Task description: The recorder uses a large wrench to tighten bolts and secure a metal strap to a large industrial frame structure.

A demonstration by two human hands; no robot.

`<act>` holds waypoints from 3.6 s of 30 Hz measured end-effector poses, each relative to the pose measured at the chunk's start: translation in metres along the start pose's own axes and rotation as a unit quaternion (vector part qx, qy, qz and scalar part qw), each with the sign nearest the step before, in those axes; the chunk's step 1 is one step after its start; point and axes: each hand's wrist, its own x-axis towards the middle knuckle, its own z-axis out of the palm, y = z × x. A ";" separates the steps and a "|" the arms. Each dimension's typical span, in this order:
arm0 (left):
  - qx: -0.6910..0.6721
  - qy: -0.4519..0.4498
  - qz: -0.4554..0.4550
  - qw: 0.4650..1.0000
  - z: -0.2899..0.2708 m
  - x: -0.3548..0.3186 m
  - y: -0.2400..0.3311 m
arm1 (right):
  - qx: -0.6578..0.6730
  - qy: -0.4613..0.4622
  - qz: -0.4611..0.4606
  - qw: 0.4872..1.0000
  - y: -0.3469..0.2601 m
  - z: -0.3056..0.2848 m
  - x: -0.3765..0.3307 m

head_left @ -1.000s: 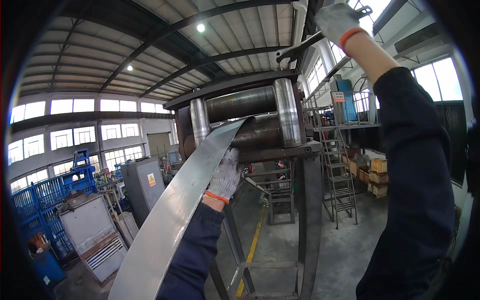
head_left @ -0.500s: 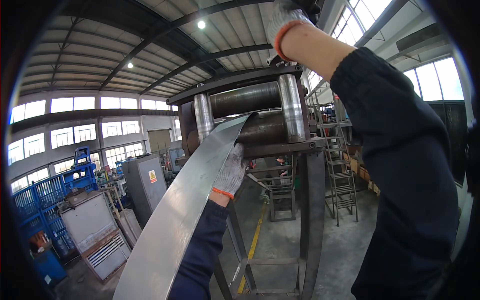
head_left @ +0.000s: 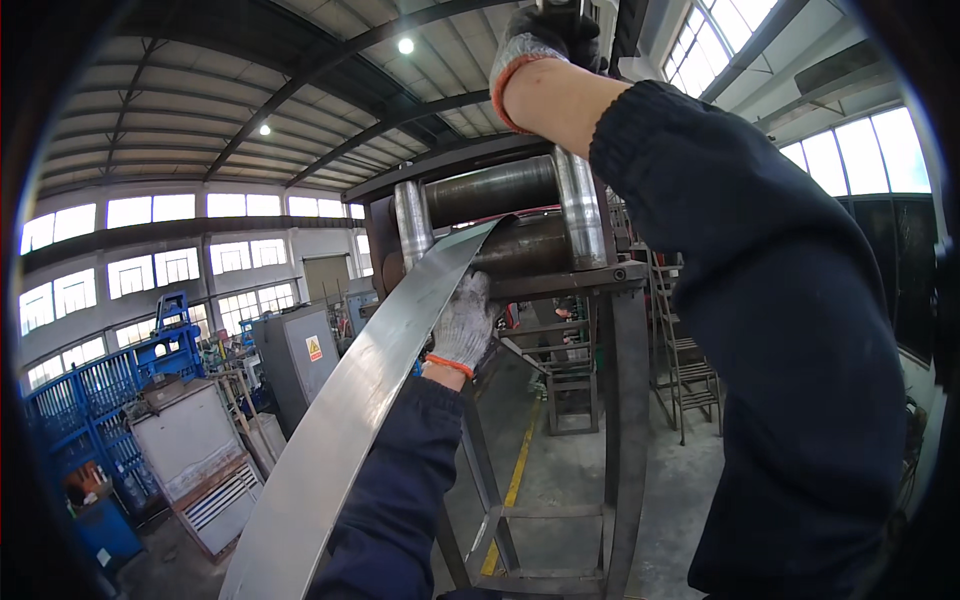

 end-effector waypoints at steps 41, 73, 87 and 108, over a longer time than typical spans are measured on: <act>0.009 -0.026 -0.007 1.000 0.000 0.003 0.008 | 0.107 0.261 0.080 0.956 0.085 0.221 -0.005; -0.011 -0.012 0.048 0.999 -0.003 0.010 0.000 | 0.881 -0.097 0.319 0.335 -0.083 0.221 -0.164; -0.004 -0.010 0.058 0.998 -0.003 0.012 -0.006 | 0.934 -0.072 0.197 0.288 -0.120 0.202 -0.137; -0.047 -0.006 0.071 0.996 -0.007 0.008 -0.014 | 0.959 -0.042 0.235 0.155 -0.080 0.209 -0.152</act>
